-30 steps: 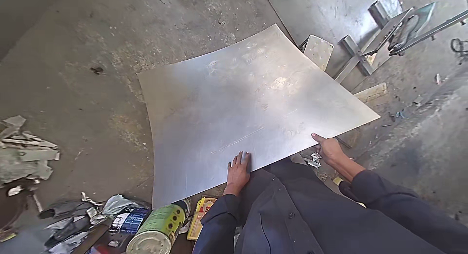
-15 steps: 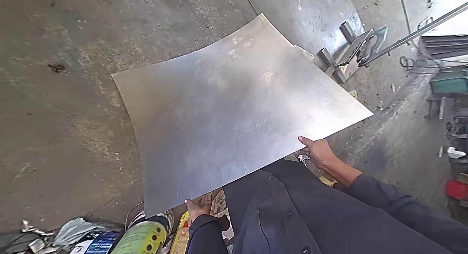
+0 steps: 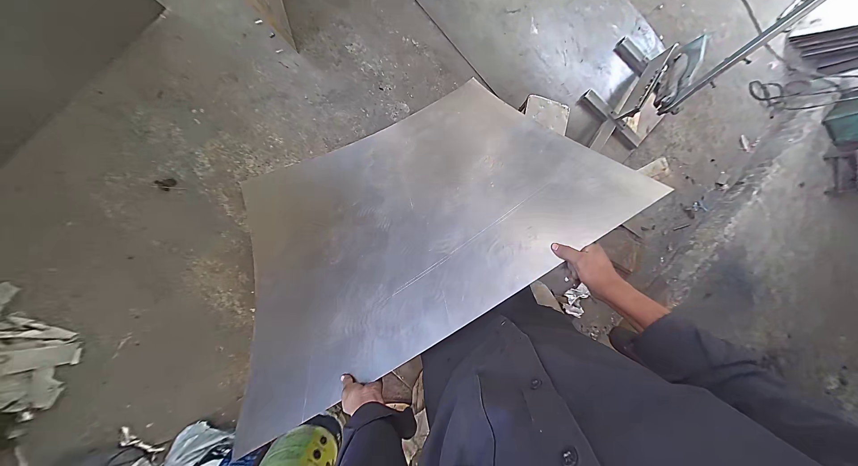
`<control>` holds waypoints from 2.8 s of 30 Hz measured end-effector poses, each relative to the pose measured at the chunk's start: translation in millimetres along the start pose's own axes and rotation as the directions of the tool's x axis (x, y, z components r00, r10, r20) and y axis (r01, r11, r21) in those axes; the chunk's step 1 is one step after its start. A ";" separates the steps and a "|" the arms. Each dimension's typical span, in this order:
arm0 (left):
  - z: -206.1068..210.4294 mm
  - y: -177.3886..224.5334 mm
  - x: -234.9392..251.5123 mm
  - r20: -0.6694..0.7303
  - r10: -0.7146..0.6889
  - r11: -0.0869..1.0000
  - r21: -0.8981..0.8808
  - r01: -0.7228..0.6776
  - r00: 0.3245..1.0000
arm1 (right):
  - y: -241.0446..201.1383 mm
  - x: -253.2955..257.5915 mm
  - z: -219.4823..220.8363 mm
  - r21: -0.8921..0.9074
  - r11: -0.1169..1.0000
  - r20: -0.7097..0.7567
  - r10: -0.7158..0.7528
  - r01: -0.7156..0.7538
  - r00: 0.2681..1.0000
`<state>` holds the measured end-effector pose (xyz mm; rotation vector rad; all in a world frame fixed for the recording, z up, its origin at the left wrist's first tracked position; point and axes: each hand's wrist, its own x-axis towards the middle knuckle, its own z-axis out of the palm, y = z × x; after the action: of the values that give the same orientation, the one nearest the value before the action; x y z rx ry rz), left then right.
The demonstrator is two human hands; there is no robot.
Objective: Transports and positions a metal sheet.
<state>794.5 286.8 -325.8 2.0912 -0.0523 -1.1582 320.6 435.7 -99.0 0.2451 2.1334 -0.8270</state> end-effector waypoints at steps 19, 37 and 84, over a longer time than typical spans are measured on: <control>96.1 -78.8 -235.6 0.189 -0.058 0.996 -0.056 0.070 0.980 | -66.4 46.1 -237.4 -0.019 0.993 -0.002 -0.118 0.118 0.993; 255.5 -113.7 -278.5 0.553 -0.021 0.943 0.289 -0.168 0.833 | 31.9 -16.8 -335.6 0.354 0.932 -0.327 0.044 0.079 0.944; 364.3 -223.5 -118.0 0.377 -0.220 0.615 0.770 -0.173 0.900 | 396.6 254.2 31.4 0.543 0.408 0.321 0.708 -0.735 0.630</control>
<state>385.5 282.4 -496.9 2.4920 -0.9290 -1.8487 347.0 693.3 -493.9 1.4105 1.3501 -0.9425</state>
